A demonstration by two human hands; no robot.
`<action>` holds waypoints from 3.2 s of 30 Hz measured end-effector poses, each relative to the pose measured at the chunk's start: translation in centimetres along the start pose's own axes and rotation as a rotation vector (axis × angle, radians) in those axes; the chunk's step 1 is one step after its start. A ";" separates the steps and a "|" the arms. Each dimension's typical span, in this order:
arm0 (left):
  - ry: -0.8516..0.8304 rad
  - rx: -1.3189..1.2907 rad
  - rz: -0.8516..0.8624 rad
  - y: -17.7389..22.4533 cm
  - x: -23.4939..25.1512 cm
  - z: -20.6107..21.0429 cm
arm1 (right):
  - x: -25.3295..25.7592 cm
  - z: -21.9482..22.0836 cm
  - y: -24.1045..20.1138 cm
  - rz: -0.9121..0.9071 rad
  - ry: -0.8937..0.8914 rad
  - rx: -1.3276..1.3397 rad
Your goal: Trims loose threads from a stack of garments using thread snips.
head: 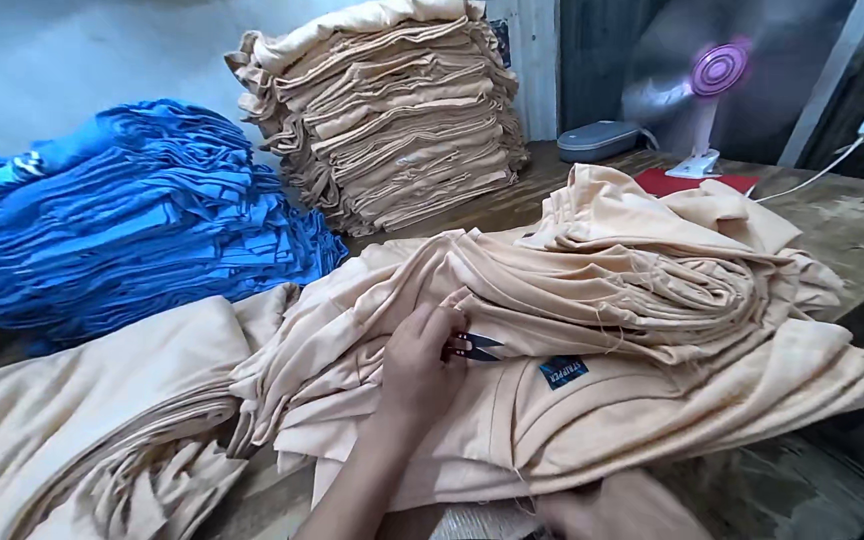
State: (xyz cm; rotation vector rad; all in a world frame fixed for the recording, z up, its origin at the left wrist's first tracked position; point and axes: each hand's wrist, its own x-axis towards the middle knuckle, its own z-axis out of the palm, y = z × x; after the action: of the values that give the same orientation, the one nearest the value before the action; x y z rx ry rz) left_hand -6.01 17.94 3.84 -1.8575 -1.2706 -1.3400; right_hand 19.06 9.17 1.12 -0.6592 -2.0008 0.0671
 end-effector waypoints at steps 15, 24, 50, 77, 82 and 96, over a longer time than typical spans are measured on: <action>-0.456 -0.627 -0.751 6.7 -1.6 -8.1 | 2.0 5.6 0.7 0.227 0.373 0.389; -0.436 -0.721 -0.739 7.1 -3.4 -7.9 | 2.5 6.6 -0.2 0.257 0.333 0.318; -0.631 -0.497 -0.265 1.1 -1.5 -6.8 | -0.1 2.8 -1.2 0.240 -0.061 -0.038; -0.439 -0.562 -0.310 3.3 -3.5 -6.7 | 2.5 5.3 -1.9 0.495 0.094 0.519; -0.194 -0.161 -0.157 3.9 -6.1 -8.9 | 0.7 3.8 -2.1 0.442 0.055 0.489; -0.306 0.006 -0.024 5.4 -5.5 -6.8 | 0.1 1.1 -1.8 0.363 -0.439 0.217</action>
State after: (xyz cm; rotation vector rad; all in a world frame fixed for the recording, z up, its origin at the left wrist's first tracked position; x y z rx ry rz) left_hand -4.57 7.93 1.91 -2.1084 -1.4476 -1.0899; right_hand 17.36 7.91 1.17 -0.9163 -2.2176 0.6881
